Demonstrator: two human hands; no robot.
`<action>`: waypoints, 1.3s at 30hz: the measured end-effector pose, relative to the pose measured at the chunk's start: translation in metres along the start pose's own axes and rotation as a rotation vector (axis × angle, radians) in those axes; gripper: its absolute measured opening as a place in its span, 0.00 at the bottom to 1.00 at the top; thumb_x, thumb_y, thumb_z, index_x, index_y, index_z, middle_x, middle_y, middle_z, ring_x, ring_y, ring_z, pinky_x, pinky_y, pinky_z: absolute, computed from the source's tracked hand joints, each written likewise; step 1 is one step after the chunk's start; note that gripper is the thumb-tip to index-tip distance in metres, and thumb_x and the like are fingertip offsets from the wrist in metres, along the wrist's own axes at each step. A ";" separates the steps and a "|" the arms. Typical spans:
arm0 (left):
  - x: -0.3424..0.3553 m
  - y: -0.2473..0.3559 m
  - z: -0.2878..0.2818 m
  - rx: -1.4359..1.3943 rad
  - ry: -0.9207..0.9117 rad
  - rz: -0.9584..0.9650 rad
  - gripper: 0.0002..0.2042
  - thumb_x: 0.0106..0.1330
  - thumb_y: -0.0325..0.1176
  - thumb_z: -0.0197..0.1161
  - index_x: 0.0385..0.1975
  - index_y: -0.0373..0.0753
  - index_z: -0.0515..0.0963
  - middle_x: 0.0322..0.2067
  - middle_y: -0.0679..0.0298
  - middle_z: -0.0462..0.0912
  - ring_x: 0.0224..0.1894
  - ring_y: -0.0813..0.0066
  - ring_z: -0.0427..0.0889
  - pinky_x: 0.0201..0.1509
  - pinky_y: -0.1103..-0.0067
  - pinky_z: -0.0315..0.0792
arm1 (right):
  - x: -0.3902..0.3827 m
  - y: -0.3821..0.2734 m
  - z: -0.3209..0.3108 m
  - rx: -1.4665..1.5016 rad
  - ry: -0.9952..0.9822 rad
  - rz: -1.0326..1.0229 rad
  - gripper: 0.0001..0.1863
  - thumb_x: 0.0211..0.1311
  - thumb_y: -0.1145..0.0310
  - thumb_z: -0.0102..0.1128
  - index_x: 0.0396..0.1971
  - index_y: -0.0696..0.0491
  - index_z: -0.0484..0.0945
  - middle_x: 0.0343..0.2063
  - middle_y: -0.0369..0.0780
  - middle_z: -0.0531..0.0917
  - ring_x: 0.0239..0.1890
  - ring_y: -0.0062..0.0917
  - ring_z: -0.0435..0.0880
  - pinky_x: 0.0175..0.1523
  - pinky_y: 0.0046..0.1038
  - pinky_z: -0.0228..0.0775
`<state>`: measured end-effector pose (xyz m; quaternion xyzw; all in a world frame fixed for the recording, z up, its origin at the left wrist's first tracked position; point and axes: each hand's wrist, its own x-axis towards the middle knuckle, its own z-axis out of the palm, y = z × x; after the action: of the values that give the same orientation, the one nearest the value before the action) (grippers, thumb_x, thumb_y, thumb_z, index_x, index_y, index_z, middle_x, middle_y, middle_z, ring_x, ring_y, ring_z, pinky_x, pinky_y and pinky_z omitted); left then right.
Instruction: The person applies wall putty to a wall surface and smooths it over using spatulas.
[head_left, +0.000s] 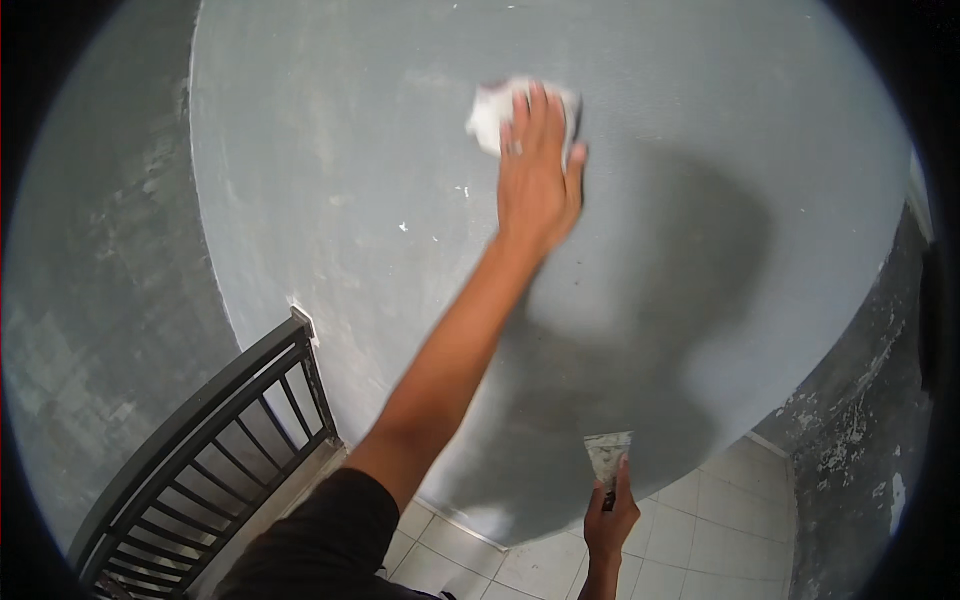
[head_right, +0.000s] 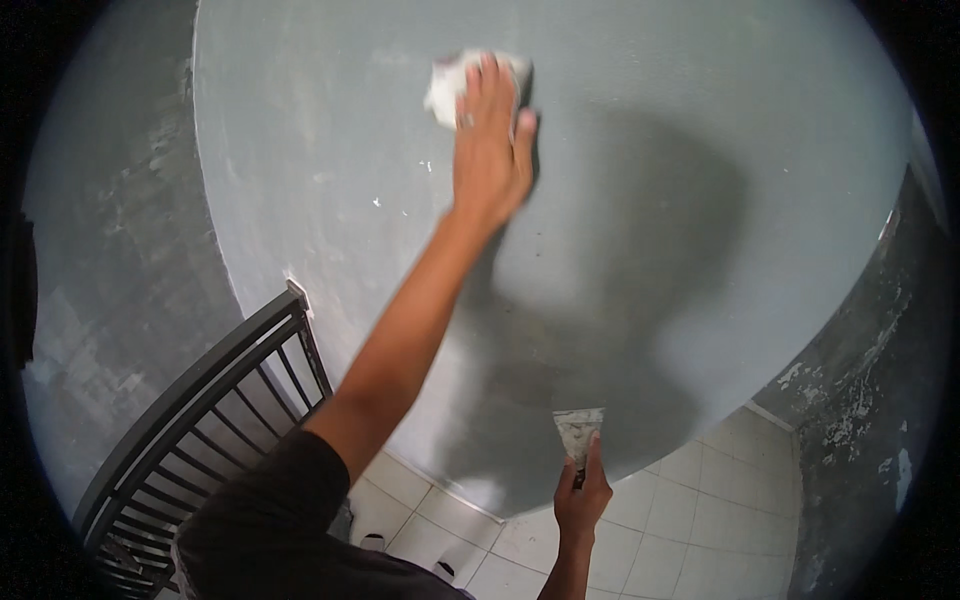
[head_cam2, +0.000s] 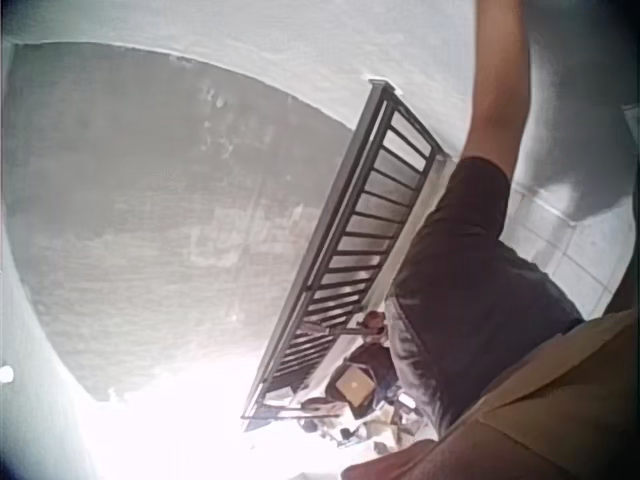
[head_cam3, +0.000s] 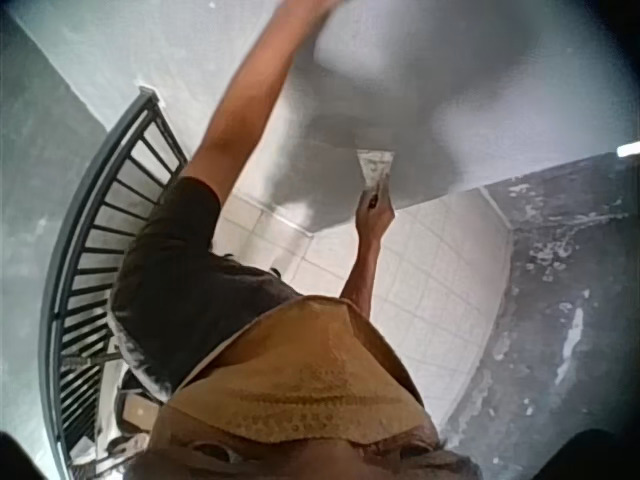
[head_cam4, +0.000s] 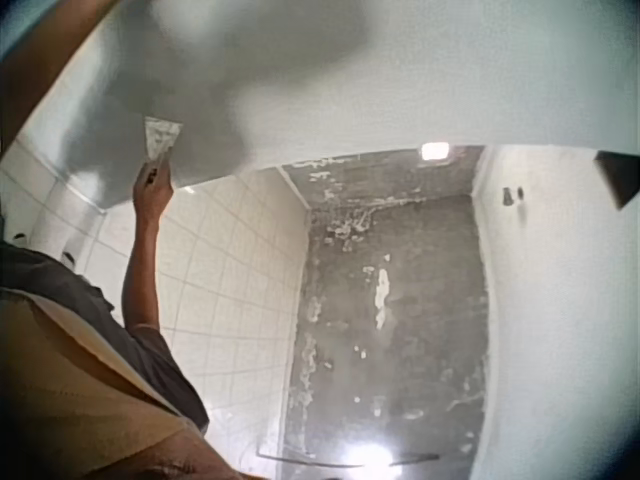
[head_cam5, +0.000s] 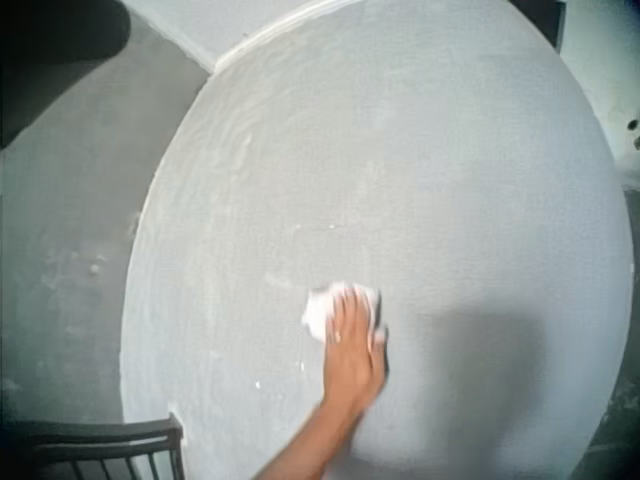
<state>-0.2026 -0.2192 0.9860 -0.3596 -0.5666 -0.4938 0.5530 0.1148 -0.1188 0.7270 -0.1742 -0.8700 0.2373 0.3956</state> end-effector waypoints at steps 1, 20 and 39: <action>0.000 -0.005 -0.004 0.006 -0.003 -0.006 0.27 0.76 0.38 0.44 0.70 0.30 0.56 0.72 0.46 0.52 0.75 0.44 0.45 0.76 0.56 0.40 | 0.003 0.000 0.000 0.001 0.024 0.000 0.26 0.63 0.74 0.59 0.61 0.63 0.69 0.43 0.56 0.83 0.39 0.40 0.88 0.39 0.31 0.79; -0.010 -0.066 -0.040 0.067 -0.109 0.028 0.27 0.75 0.36 0.44 0.71 0.33 0.53 0.73 0.46 0.49 0.76 0.48 0.45 0.76 0.58 0.39 | 0.057 -0.035 0.038 -0.270 0.211 -0.139 0.22 0.68 0.76 0.55 0.62 0.55 0.73 0.28 0.43 0.81 0.24 0.30 0.77 0.30 0.27 0.70; -0.146 -0.091 -0.071 0.087 -0.318 -0.042 0.33 0.67 0.32 0.56 0.71 0.30 0.53 0.72 0.43 0.49 0.75 0.42 0.45 0.74 0.52 0.43 | 0.050 -0.029 0.106 -0.166 0.325 -0.198 0.24 0.68 0.78 0.53 0.63 0.59 0.69 0.29 0.47 0.79 0.26 0.38 0.78 0.32 0.36 0.71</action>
<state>-0.2512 -0.2897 0.8214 -0.3968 -0.6752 -0.4173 0.4610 -0.0014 -0.1478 0.7124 -0.1560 -0.8241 0.0934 0.5365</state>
